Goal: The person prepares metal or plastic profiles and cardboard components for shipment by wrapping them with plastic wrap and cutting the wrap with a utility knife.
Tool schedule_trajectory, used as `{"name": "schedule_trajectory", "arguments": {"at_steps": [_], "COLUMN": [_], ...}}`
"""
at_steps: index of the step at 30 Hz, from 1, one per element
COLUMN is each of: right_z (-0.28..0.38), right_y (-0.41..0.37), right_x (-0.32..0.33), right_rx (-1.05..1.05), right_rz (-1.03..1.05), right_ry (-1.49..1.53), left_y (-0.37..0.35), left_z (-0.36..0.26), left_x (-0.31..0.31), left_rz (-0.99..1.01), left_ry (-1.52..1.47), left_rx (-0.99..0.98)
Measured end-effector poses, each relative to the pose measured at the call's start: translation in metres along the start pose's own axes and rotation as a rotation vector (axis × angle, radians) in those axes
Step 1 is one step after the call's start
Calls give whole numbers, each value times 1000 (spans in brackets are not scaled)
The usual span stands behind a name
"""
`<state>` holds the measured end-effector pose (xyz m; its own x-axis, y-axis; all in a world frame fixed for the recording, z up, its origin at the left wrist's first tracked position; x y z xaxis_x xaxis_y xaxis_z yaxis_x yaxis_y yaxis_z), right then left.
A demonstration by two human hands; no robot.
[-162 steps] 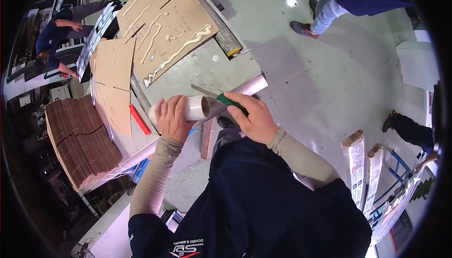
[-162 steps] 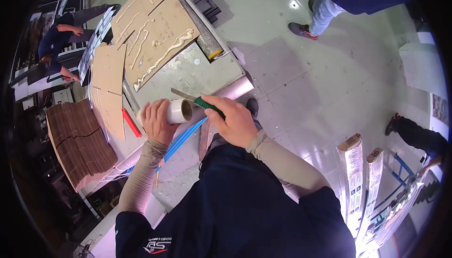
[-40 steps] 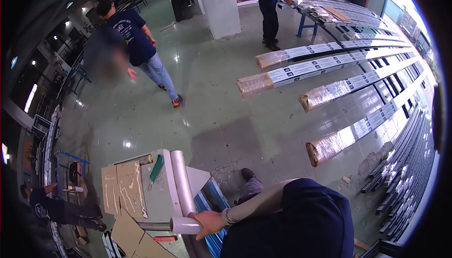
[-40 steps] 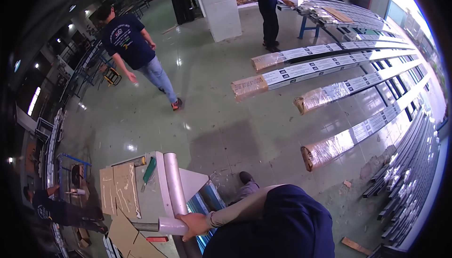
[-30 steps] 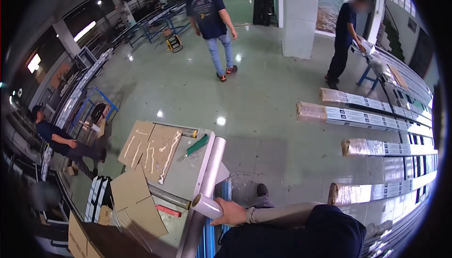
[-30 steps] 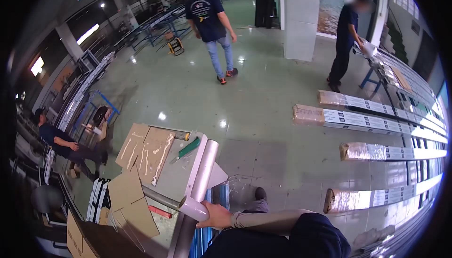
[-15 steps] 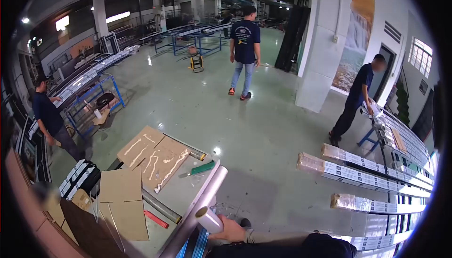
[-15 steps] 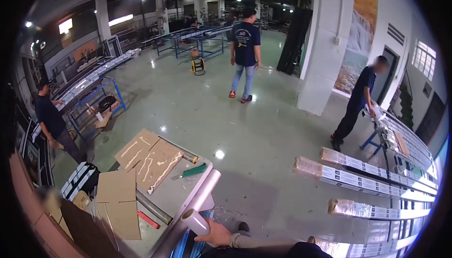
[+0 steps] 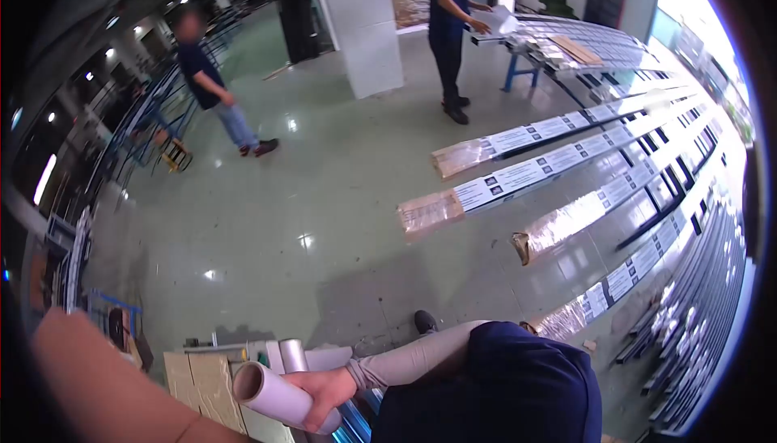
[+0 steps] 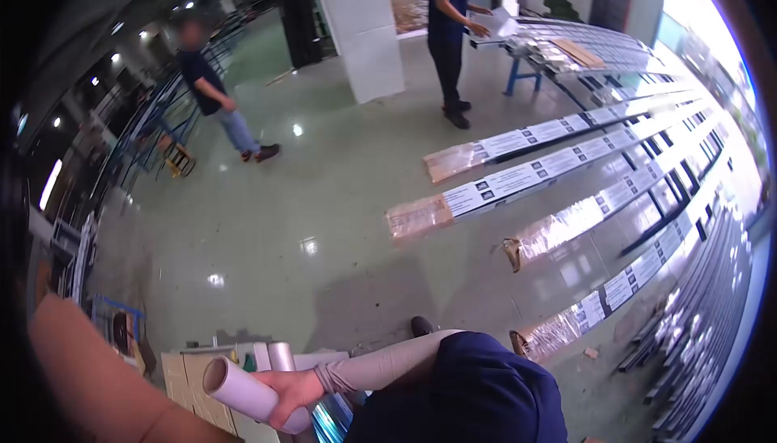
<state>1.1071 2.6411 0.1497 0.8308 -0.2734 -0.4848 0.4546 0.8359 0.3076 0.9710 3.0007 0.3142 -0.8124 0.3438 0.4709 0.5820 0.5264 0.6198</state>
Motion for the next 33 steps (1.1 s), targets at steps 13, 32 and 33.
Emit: {"name": "schedule_trajectory", "arguments": {"at_steps": [13, 32, 33], "right_z": [166, 200, 207], "right_y": [-215, -136, -133], "right_x": [240, 558, 561], "right_rx": [9, 140, 168], "right_rz": [-923, -1382, -1465], "right_ry": [-355, -217, -235], "left_y": [-61, 104, 109], "left_z": [-141, -125, -156], "left_x": [-488, -917, -917], "left_rz": [1039, 1496, 1529], "left_ry": [-464, -709, -749], "left_rx": [325, 440, 458]}}
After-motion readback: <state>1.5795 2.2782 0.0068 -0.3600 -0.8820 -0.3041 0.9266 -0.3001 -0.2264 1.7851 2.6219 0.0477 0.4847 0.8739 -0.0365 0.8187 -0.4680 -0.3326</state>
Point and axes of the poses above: each hand's wrist, its own y-axis towards the middle knuckle, its own x-axis out of the back of the hand, z = x × y, the point moved 2 cm from there along y, towards the middle knuckle, and after that the axes turned 5 degrees about -z, right-handed, at the moved point
